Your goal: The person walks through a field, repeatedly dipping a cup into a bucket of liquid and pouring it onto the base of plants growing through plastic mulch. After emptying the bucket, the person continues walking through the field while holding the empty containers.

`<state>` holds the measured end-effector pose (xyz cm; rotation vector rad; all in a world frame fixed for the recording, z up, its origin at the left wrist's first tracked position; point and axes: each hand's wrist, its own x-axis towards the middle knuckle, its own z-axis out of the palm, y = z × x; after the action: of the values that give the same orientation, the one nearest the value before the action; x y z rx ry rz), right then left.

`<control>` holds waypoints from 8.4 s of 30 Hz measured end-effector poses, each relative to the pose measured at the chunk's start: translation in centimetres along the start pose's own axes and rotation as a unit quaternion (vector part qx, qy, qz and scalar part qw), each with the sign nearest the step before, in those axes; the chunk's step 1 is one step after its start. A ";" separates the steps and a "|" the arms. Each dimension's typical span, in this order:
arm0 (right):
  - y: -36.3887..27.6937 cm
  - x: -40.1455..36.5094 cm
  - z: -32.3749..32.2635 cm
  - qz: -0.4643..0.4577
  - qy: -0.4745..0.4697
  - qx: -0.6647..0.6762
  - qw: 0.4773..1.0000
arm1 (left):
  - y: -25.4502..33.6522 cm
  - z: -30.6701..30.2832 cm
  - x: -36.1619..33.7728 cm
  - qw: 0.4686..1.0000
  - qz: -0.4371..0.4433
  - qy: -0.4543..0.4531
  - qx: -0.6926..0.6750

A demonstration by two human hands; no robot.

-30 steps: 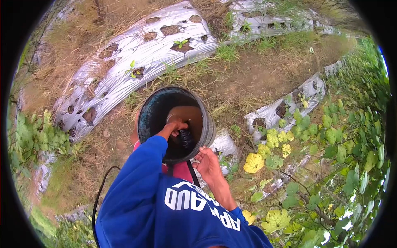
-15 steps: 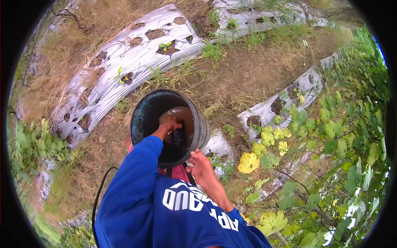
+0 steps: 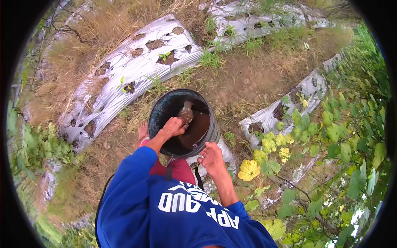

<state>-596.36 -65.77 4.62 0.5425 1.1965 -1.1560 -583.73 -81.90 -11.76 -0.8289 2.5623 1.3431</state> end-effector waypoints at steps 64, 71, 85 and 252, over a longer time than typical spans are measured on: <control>-50.6 17.7 -30.8 0.070 0.175 0.348 0.918 | 9.5 -13.5 61.4 0.975 -0.181 -0.024 0.124; -56.3 17.0 -32.9 0.044 0.191 0.351 0.916 | 11.9 -13.3 63.9 0.979 -0.170 -0.009 0.110; -72.1 18.4 -38.8 0.006 0.185 0.346 0.920 | 25.5 -12.2 78.1 0.990 -0.119 0.037 0.062; -221.3 36.7 -76.8 0.037 0.159 0.031 0.986 | 87.1 -2.5 196.2 0.962 -0.226 0.152 -0.032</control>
<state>-831.03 -98.61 -4.51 0.8362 1.4023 -1.0726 -794.04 -124.59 -17.56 -1.6246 2.3195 1.2324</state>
